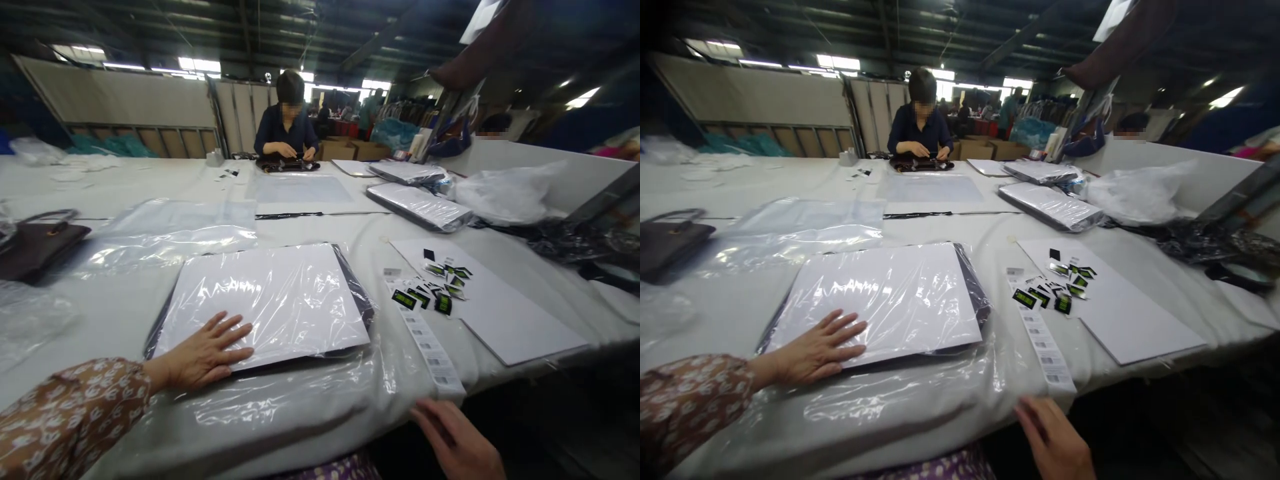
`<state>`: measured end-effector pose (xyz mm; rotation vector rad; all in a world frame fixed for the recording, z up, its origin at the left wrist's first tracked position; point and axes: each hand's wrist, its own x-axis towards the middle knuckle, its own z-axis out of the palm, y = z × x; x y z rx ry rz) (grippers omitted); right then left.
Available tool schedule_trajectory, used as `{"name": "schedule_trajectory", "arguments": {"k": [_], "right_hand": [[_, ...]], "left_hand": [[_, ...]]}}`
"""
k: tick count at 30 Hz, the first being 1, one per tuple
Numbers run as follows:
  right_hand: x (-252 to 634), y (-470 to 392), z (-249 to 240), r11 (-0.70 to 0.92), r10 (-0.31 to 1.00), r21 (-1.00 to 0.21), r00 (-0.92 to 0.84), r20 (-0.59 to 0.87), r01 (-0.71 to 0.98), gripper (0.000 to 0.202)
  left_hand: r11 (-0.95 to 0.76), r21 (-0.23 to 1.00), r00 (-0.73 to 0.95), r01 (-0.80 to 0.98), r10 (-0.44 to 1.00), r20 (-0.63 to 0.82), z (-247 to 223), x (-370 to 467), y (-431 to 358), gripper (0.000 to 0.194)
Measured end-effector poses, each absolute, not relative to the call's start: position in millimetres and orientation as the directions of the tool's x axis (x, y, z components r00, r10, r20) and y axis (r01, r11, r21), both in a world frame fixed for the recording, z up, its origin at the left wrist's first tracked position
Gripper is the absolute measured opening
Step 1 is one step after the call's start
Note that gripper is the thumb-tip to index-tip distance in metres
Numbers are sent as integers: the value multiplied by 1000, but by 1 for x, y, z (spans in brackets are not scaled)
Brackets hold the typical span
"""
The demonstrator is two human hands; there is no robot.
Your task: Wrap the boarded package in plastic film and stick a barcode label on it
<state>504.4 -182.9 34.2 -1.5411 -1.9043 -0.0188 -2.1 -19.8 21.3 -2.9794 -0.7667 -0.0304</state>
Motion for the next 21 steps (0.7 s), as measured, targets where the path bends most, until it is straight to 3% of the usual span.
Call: {"name": "schedule_trajectory", "arguments": {"k": [3,8,11,15,18,21], "right_hand": [[430,-108,71,607,771,-372,-409,488,702,13],[372,-36,88,761,644,-269,-734,216,590,10],[372,-20,72,760,618,-301,-784,62,575,12],[380,-7,48,652,635,-472,-768,-90,594,14],[383,0,38,552,651,-624,-753,-92,553,13],[382,5,35,489,679,-700,-731,-69,520,12]], "left_hand": [[-869,-30,869,495,494,26,26,0,-21,52],[-861,-21,861,508,508,16,31,0,-20,51],[-867,-13,866,499,498,48,32,0,-19,52],[-878,-10,875,478,475,92,31,0,-16,55],[-883,-11,878,470,466,106,29,-3,-13,55],[-897,31,882,442,440,168,27,-6,-13,44]]}}
